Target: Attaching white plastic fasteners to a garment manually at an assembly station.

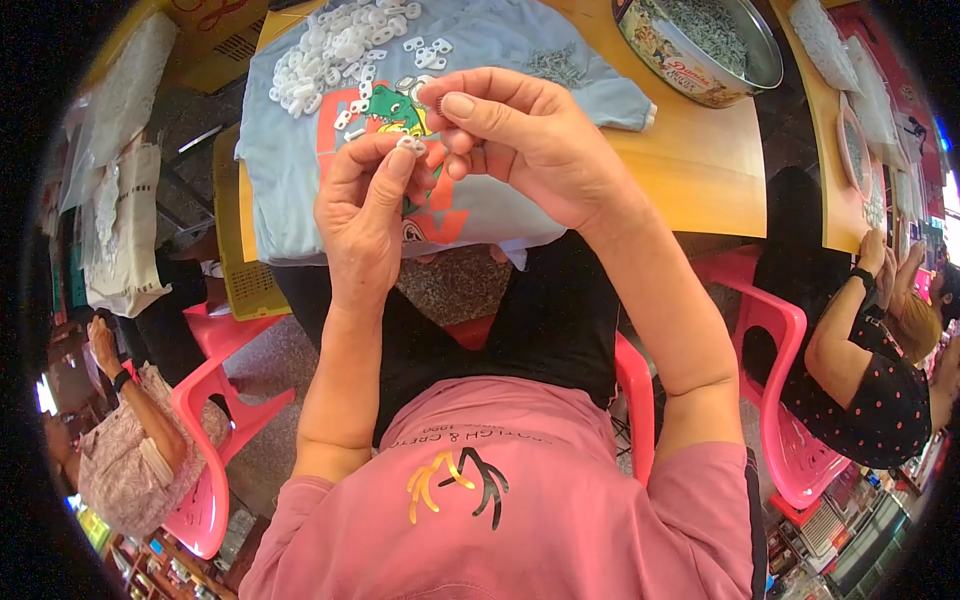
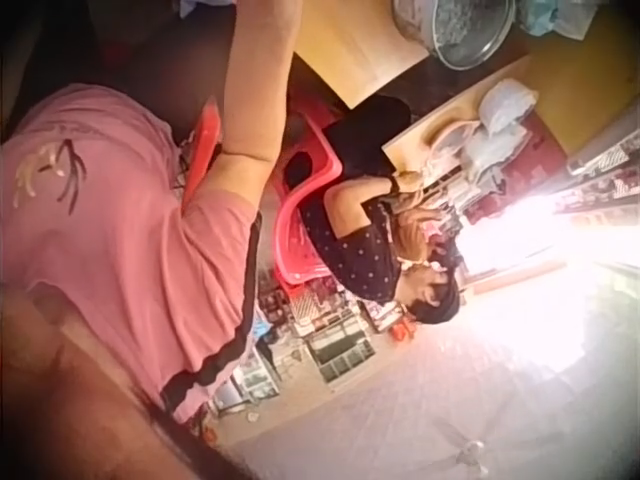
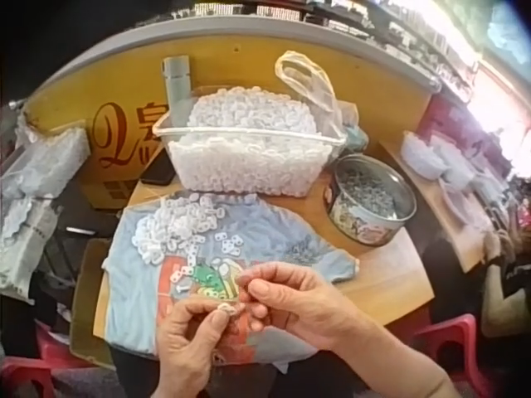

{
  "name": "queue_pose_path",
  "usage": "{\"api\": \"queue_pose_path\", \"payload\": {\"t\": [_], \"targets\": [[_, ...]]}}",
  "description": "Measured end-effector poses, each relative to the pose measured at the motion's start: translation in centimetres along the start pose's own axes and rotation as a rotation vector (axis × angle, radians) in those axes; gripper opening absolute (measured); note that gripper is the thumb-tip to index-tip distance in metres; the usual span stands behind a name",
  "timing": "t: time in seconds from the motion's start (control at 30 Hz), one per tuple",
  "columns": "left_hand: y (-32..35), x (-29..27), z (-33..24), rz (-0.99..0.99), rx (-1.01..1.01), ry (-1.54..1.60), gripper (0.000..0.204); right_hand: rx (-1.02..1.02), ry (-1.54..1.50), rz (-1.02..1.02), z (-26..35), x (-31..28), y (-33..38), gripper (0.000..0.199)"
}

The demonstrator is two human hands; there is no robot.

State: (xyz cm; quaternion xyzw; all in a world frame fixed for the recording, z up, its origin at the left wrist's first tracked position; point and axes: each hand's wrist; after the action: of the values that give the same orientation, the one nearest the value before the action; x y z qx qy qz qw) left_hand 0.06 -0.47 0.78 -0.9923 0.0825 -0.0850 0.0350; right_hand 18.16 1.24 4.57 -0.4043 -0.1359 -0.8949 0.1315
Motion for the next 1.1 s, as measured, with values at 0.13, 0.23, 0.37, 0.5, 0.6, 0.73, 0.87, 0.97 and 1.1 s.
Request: {"api": "queue_pose_path", "payload": {"t": [0.13,0.23,0.37,0.5,0.6,0.73,0.87,0.97,1.1], "targets": [[-0.1,0.0,0.0,-0.016,-0.017,0.026,0.011,-0.069,-0.023,-0.020,-0.7,0.0,0.1,0.020],[-0.1,-0.1,0.1,-0.023,-0.017,0.042,0.011,-0.103,0.052,-0.089,-1.7,0.1,0.2,0.017],[-0.1,-0.1,0.1,0.000,0.000,0.082,0.012,-0.138,0.100,-0.116,-3.2,0.6,0.4,0.016],[-0.1,-0.1,0.2,-0.009,0.000,0.069,0.011,-0.171,0.156,-0.174,-3.8,1.0,0.4,0.016],[0.0,0.0,0.2,-0.029,-0.002,0.071,0.011,-0.178,0.147,-0.172,-3.8,1.1,0.5,0.016],[0.0,0.2,0.3,-0.035,0.041,0.046,0.011,-0.174,0.064,-0.162,-4.0,1.3,0.5,0.017],[-0.1,0.2,0.3,-0.032,0.062,0.028,0.010,-0.167,0.068,-0.177,-4.3,1.3,0.5,0.017],[0.0,0.1,0.2,-0.037,0.069,-0.017,0.010,-0.173,0.079,-0.190,-4.4,1.3,0.5,0.016],[0.0,0.1,0.2,-0.044,0.072,-0.036,0.011,-0.193,0.076,-0.188,-4.4,1.5,0.5,0.016]]}}
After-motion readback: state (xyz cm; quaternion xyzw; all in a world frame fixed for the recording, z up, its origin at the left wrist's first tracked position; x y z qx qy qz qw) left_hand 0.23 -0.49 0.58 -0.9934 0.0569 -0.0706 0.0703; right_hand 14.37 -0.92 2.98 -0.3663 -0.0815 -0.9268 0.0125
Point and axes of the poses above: each hand's wrist, its own y-axis away from the middle knuckle, its own x-axis out of the palm, z = x × y, and after that the axes turned 15 degrees about -y, right-handed
